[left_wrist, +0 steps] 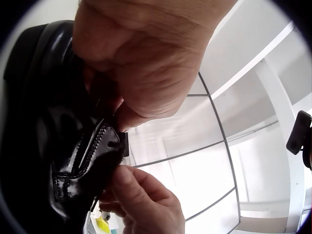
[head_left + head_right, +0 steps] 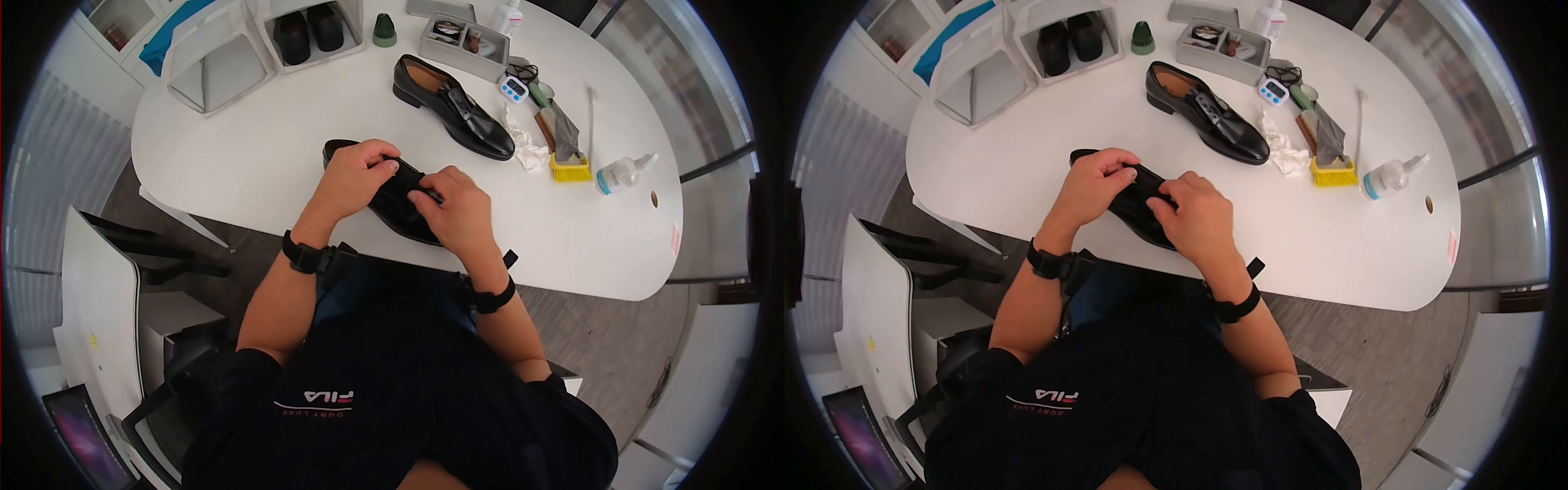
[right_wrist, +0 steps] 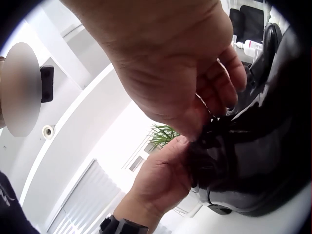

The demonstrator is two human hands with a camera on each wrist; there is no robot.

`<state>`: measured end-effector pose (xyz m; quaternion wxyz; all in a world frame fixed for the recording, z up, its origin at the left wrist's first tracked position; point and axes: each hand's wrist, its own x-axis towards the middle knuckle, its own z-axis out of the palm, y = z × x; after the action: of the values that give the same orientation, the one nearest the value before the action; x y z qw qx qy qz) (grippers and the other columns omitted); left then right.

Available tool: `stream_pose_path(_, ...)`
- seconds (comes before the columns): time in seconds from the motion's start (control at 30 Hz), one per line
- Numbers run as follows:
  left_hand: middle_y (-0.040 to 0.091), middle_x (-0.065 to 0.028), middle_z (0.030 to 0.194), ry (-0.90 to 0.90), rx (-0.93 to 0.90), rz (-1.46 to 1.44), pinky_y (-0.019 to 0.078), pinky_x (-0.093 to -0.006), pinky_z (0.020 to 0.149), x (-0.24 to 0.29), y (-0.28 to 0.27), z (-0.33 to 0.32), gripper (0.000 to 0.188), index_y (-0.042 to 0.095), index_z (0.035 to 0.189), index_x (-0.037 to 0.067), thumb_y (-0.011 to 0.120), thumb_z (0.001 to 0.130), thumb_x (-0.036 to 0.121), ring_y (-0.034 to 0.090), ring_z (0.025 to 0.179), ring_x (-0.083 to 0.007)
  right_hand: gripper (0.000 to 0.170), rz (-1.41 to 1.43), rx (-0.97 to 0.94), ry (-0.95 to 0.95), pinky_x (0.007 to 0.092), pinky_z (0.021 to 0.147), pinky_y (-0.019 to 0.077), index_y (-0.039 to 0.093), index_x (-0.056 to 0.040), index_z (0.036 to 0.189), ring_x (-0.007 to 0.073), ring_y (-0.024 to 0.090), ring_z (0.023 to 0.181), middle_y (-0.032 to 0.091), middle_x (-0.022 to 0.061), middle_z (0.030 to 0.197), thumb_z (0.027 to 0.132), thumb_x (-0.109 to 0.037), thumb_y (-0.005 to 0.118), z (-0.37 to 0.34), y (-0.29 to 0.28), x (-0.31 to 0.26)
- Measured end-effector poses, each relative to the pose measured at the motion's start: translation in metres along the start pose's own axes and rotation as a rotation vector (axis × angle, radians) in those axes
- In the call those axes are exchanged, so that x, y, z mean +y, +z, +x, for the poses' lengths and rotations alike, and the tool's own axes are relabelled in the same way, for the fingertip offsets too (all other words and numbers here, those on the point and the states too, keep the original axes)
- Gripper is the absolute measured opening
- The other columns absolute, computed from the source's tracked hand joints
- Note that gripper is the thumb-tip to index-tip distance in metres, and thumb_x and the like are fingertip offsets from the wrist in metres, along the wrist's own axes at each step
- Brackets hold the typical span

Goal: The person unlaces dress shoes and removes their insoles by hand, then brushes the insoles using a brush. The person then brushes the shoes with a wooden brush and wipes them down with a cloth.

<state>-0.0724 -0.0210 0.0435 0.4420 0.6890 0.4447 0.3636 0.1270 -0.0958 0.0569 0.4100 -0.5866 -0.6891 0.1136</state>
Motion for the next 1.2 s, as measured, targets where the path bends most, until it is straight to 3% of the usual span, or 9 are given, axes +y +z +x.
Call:
stream_pose_path(0.27, 0.071, -0.0041, 0.090, -0.015, -0.006, 0.046, 0.0507, -0.0267, 0.077, 0.009, -0.004, -0.005, 0.025, 0.071, 0.120, 0.001, 0.071, 0.098, 0.012, 0.061, 0.082, -0.0105, 0.008, 0.108, -0.154, 0.161, 0.0362, 0.063, 0.0535, 0.074, -0.0053, 0.089, 0.0249, 0.068, 0.068, 0.070, 0.0064, 0.079, 0.087, -0.013, 0.074, 0.001, -0.008, 0.011)
stream_pose_path(0.33, 0.072, -0.0049, 0.091, -0.011, 0.002, 0.049, 0.0510, -0.0273, 0.078, 0.010, -0.005, -0.006, 0.027, 0.070, 0.122, 0.001, 0.070, 0.098, 0.013, 0.062, 0.083, -0.0112, 0.010, 0.648, -0.410, 0.547, 0.0283, 0.059, 0.0483, 0.072, -0.0029, 0.088, 0.0147, 0.064, 0.064, 0.069, 0.0029, 0.077, 0.089, -0.013, 0.073, 0.006, -0.022, 0.020)
stream_pose_path(0.5, 0.073, -0.0073, 0.092, 0.009, 0.054, 0.077, 0.0519, -0.0285, 0.083, 0.006, -0.002, -0.007, 0.029, 0.070, 0.127, 0.002, 0.066, 0.101, 0.014, 0.064, 0.086, -0.0136, 0.018, 1.193, -0.486, 0.523, 0.0250, 0.056, 0.0436, 0.067, 0.0005, 0.088, 0.0118, 0.057, 0.062, 0.064, 0.0069, 0.076, 0.085, -0.014, 0.077, 0.002, -0.058, 0.013)
stream_pose_path(0.57, 0.073, -0.0102, 0.095, 0.003, 0.072, 0.060, 0.0530, -0.0305, 0.083, 0.001, 0.000, -0.009, 0.029, 0.070, 0.125, 0.002, 0.067, 0.099, 0.013, 0.067, 0.088, -0.0179, 0.019, 1.853, -0.527, 0.186, 0.0289, 0.056, 0.0452, 0.058, 0.0001, 0.080, 0.0185, 0.056, 0.060, 0.057, 0.0108, 0.076, 0.085, -0.013, 0.071, -0.001, -0.070, 0.010)
stream_pose_path(0.63, 0.074, -0.0131, 0.098, -0.001, 0.089, 0.044, 0.0541, -0.0326, 0.082, 0.001, 0.001, -0.011, 0.029, 0.070, 0.124, 0.003, 0.067, 0.096, 0.011, 0.069, 0.090, -0.0222, 0.021, 1.830, -0.540, 0.151, 0.0301, 0.055, 0.0442, 0.062, 0.0031, 0.083, 0.0202, 0.055, 0.062, 0.059, 0.0158, 0.082, 0.083, -0.014, 0.075, -0.001, -0.076, 0.009)
stream_pose_path(0.8, 0.065, -0.0100, 0.122, 0.644, -0.024, 0.272, 0.0547, -0.0387, 0.088, 0.037, 0.004, -0.030, 0.036, 0.073, 0.113, 0.006, 0.076, 0.078, 0.004, 0.064, 0.107, -0.0309, 0.017, 1.357, -0.555, 0.106, 0.0282, 0.064, 0.0445, 0.061, 0.0014, 0.082, 0.0173, 0.057, 0.072, 0.060, 0.0107, 0.086, 0.081, -0.009, 0.074, -0.007, -0.080, -0.009)
stream_pose_path(1.07, 0.070, -0.0082, 0.099, 0.553, 0.089, 0.540, 0.0568, -0.0385, 0.081, 0.019, 0.007, -0.032, 0.032, 0.072, 0.112, 0.008, 0.080, 0.080, 0.008, 0.067, 0.091, -0.0325, 0.017, 1.115, -0.857, -0.061, 0.0305, 0.069, 0.0466, 0.065, 0.0014, 0.079, 0.0182, 0.060, 0.074, 0.064, 0.0085, 0.079, 0.083, -0.011, 0.076, -0.005, -0.080, 0.003)
stream_pose_path(1.13, 0.072, -0.0068, 0.087, 0.361, 0.173, 0.358, 0.0544, -0.0299, 0.071, 0.016, 0.006, -0.031, 0.029, 0.070, 0.121, 0.005, 0.075, 0.092, 0.006, 0.067, 0.076, -0.0200, 0.019, 1.125, -0.906, -0.063, 0.0285, 0.069, 0.0457, 0.066, 0.0020, 0.080, 0.0141, 0.059, 0.076, 0.065, 0.0056, 0.080, 0.090, -0.012, 0.074, -0.005, -0.074, 0.010)
stream_pose_path(1.2, 0.072, -0.0059, 0.087, 0.141, 0.165, 0.070, 0.0539, -0.0274, 0.071, 0.018, 0.004, -0.029, 0.027, 0.070, 0.122, 0.003, 0.073, 0.095, 0.008, 0.066, 0.075, -0.0164, 0.020, 0.744, -0.659, 0.344, 0.0281, 0.066, 0.0479, 0.073, 0.0031, 0.088, 0.0120, 0.061, 0.072, 0.068, 0.0047, 0.078, 0.092, -0.016, 0.077, -0.007, -0.059, 0.016)
